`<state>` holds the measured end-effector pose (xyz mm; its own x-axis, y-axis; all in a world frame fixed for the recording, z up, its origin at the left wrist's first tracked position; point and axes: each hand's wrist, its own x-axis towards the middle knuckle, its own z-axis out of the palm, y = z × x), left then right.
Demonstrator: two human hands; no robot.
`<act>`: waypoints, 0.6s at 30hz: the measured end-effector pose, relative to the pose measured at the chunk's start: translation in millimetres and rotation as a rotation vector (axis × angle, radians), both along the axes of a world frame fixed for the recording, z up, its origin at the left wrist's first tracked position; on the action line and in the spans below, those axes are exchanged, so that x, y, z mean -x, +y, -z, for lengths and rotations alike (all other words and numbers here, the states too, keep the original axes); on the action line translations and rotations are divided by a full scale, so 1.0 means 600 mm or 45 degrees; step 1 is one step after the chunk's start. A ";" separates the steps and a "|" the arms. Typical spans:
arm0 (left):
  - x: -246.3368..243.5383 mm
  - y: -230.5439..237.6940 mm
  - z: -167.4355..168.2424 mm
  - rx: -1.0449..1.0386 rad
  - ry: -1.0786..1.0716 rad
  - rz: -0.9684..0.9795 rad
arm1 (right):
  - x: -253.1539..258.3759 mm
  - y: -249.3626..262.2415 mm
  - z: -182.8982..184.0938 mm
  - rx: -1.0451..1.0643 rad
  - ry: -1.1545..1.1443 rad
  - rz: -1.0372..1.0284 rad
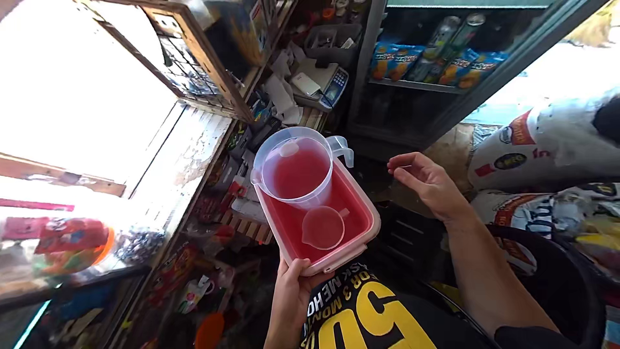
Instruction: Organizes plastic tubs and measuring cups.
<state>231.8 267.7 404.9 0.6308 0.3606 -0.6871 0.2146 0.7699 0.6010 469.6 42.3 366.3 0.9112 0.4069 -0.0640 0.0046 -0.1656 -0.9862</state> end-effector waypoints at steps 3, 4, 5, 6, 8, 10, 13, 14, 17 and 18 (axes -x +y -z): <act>-0.042 -0.006 0.006 0.037 -0.005 0.111 | -0.029 -0.008 0.006 0.026 0.011 0.030; -0.059 -0.008 0.009 0.042 -0.008 0.150 | -0.041 -0.010 0.008 0.032 0.015 0.033; -0.078 -0.010 0.012 0.041 -0.007 0.192 | -0.053 -0.012 0.008 0.036 0.012 0.036; -0.098 -0.011 0.015 0.042 -0.008 0.234 | -0.067 -0.014 0.009 0.036 -0.003 0.046; -0.142 -0.012 0.021 0.036 -0.009 0.311 | -0.101 -0.020 0.015 0.022 -0.065 0.045; -0.190 -0.015 0.025 0.024 -0.014 0.381 | -0.145 -0.026 0.018 0.026 -0.164 0.001; -0.262 -0.020 0.029 -0.026 -0.019 0.468 | -0.226 -0.037 0.001 0.111 -0.268 -0.139; -0.283 -0.022 0.031 -0.034 -0.011 0.482 | -0.251 -0.042 -0.007 0.139 -0.296 -0.169; -0.340 -0.025 0.035 -0.037 0.015 0.489 | -0.311 -0.060 -0.016 0.170 -0.356 -0.239; -0.356 -0.025 0.037 -0.032 0.012 0.492 | -0.326 -0.062 -0.019 0.134 -0.326 -0.285</act>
